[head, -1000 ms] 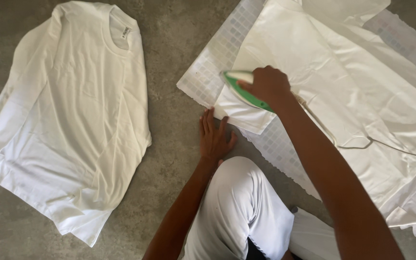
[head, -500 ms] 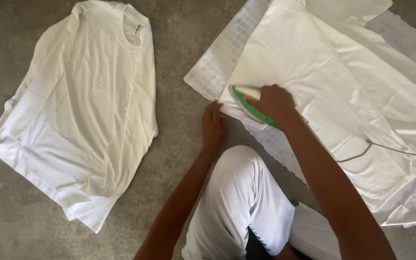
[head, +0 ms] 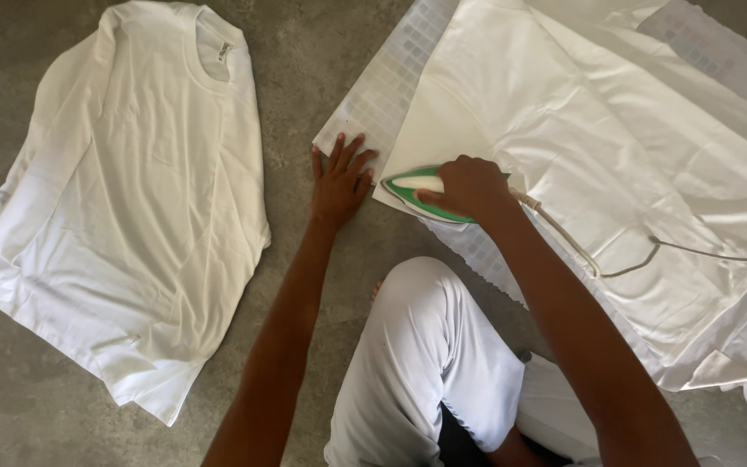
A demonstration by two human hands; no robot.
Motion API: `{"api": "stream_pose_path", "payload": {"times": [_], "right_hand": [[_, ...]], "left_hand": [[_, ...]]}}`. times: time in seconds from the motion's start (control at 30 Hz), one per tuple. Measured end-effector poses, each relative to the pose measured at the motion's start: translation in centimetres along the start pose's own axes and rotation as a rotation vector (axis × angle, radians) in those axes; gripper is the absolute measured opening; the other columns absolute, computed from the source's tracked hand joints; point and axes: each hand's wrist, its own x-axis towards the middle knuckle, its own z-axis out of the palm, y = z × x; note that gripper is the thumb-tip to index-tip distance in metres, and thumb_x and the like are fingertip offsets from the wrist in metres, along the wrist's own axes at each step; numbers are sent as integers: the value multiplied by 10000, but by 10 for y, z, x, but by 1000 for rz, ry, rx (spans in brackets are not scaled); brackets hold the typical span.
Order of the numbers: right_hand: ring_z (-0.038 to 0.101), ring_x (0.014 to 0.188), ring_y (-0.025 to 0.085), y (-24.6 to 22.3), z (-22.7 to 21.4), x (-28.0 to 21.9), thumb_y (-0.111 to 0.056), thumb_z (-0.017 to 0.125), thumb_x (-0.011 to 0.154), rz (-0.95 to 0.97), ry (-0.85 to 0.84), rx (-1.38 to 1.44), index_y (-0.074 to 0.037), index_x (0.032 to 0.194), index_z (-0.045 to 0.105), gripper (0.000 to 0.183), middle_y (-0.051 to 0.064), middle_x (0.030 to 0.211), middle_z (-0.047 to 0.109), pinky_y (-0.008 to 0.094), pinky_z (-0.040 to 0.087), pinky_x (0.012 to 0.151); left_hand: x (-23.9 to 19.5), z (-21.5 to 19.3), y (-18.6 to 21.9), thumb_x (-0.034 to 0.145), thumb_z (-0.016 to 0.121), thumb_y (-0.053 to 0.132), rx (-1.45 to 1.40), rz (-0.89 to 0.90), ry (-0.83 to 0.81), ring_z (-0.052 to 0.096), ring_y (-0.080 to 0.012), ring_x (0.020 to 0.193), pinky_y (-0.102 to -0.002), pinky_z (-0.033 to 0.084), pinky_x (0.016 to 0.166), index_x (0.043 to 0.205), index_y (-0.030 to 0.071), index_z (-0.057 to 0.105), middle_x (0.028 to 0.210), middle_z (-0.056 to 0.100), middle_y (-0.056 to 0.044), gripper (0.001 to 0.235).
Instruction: The person irons a white t-shirt laid out on a protective sheet on the floor. They use a green electric iron to smooth the fabric, moving it back and forth across the shirt's surface while holding the garment flat with their other hand.
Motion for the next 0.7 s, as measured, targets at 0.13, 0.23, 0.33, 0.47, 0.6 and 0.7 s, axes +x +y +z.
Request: {"api": "stream_pose_path", "payload": {"times": [0.13,0.23,0.33,0.47,0.6,0.7], "right_hand": [[763,991,410,-11,-1,-3,-816,474,927,-78,-27,-77,-130,1133,781,779,181,999,749,555,597,853],[769,958,405,-21,-3,-1,-791,465,960,-55,37,-49,-105,1117,779,771,186,971,749,542,605,826],[768,967,421,-23,7,-2,-819,427,968,-55,60,-33,-83,1114,782,829,202,983,759,551,607,823],[762,997,449,-19,-2,-22,-830,394,962,-7,10,-39,-84,1116,788,857,224,1014,772,584,600,840],[752,980,485,11,11,-13,-903,370,971,199,111,75,5,1080,759,994,278,972,749,596,592,815],[742,1016,499,9,9,-20,-885,358,985,249,70,103,12,1123,750,988,280,1015,746,603,590,833]], "left_hand": [[0,7,2,1038,549,325,22,11,119,332,-211,1572,-645,89,1268,1387,402,612,1617,471,95,363],[-1,7,-2,979,556,245,-13,18,164,360,-208,1561,-623,88,1272,1361,397,646,1603,501,100,421],[-3,9,-3,951,542,198,-31,18,184,368,-212,1559,-616,88,1275,1357,395,657,1608,505,102,466],[-2,12,-5,970,533,212,-2,17,158,356,-224,1566,-632,120,1273,1357,390,652,1625,483,111,442],[-3,5,1,1011,584,325,50,7,135,335,-227,1573,-651,137,1269,1339,382,655,1617,480,111,341],[-1,-11,14,1000,613,560,70,-6,69,297,-262,1583,-695,138,1269,1345,346,623,1622,452,74,406]]}}
